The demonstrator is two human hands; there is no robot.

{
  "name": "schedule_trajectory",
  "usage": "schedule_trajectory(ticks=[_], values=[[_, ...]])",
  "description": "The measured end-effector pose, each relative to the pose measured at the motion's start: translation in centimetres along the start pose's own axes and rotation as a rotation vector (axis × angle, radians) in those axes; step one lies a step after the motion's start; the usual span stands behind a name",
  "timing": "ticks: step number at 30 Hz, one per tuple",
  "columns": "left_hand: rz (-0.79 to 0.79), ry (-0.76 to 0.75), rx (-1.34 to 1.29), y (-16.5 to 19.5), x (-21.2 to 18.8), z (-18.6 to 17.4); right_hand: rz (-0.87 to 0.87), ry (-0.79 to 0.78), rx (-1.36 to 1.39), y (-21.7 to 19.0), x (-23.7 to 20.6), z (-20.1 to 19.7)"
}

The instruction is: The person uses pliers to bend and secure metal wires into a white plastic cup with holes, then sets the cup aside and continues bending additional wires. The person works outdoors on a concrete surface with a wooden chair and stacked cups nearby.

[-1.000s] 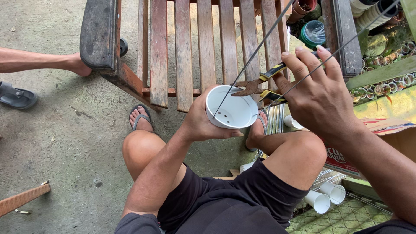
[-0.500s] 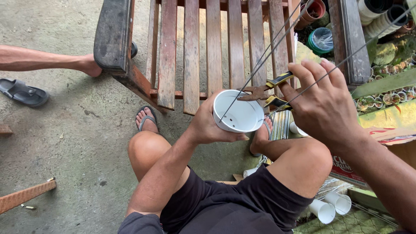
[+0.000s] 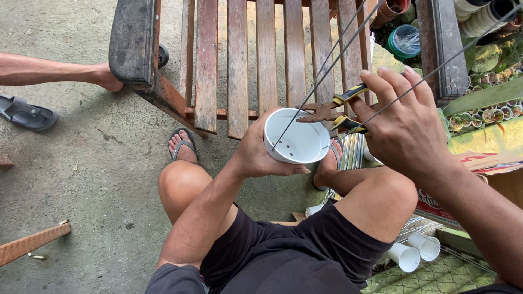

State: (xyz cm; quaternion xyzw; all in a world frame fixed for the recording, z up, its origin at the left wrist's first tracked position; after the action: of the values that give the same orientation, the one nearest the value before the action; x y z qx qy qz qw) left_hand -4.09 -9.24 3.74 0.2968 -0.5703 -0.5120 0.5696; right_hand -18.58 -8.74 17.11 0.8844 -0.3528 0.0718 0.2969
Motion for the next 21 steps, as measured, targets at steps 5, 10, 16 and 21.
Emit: schedule_trajectory(ticks=[5, 10, 16, 21], values=[[-0.011, -0.012, 0.015, 0.24, -0.22, -0.12, 0.007, -0.027, 0.057, 0.04, 0.1, 0.0], [-0.006, -0.025, 0.023, 0.23, -0.27, 0.07, -0.016, -0.041, 0.032, -0.28, 0.07, -0.12], [-0.053, -0.031, -0.015, -0.26, -0.34, 0.15, -0.007, -0.03, 0.052, -0.22, -0.08, -0.09], [-0.044, -0.037, -0.015, -0.42, -0.49, 0.08, -0.022, 0.021, 0.066, -0.32, -0.49, -0.22]])
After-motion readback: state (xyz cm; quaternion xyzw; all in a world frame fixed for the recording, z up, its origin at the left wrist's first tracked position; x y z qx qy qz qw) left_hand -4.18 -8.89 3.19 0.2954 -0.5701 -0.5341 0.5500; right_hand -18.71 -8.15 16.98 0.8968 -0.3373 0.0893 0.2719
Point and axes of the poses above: each hand's wrist, its own x-axis towards the middle knuckle, its own z-axis out of the palm, y = z × x, the point moved 10 cm from there along x, towards the middle knuckle, and after that the axes turned 11 degrees about y, right-handed, at the moved point
